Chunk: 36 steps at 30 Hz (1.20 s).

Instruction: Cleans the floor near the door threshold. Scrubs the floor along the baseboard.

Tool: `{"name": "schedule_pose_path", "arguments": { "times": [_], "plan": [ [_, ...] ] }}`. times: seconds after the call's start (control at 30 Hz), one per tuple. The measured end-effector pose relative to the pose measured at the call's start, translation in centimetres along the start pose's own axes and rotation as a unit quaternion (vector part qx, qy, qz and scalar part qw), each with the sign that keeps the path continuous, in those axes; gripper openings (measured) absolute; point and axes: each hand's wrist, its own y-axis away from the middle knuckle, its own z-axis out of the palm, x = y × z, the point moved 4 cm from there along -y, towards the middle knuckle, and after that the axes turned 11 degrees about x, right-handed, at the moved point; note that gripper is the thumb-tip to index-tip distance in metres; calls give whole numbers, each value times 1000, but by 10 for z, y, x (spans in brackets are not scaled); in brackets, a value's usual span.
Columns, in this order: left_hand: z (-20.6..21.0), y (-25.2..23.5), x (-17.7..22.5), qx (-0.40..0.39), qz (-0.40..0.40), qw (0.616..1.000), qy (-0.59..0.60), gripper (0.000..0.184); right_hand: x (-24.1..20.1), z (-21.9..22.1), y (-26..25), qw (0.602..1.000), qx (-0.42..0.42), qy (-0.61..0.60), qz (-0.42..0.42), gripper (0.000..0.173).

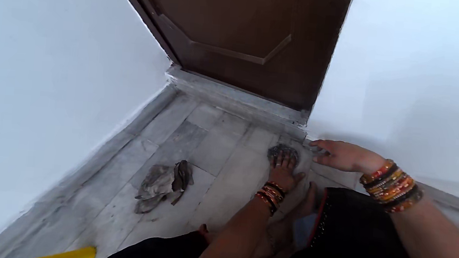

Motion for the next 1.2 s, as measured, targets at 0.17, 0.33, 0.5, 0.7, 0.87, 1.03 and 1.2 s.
{"name": "schedule_pose_path", "arguments": {
  "times": [0.17,0.33,0.5,0.7,0.87,1.03,1.2],
  "plan": [
    [-8,-35,16,8,-3,1000,-12,84,-6,-4,-3,1000,4,-4,-14,54],
    [-15,-51,6,16,51,998,10,77,-5,2,-6,999,-24,17,-24,58],
    [-26,-68,-56,47,141,988,44,54,9,2,6,999,-27,-18,-37,58],
    [-54,-88,-146,120,71,986,90,50,18,5,9,999,-37,-35,-14,60],
    [-88,-105,-229,185,-26,976,111,49,15,10,2,998,-49,-27,4,59],
    [-121,-125,-313,231,-107,963,89,52,19,19,-6,998,-63,-26,13,61],
    [-151,-135,-361,203,-163,963,67,57,14,24,-15,997,-67,-41,25,61]
  ]
}}
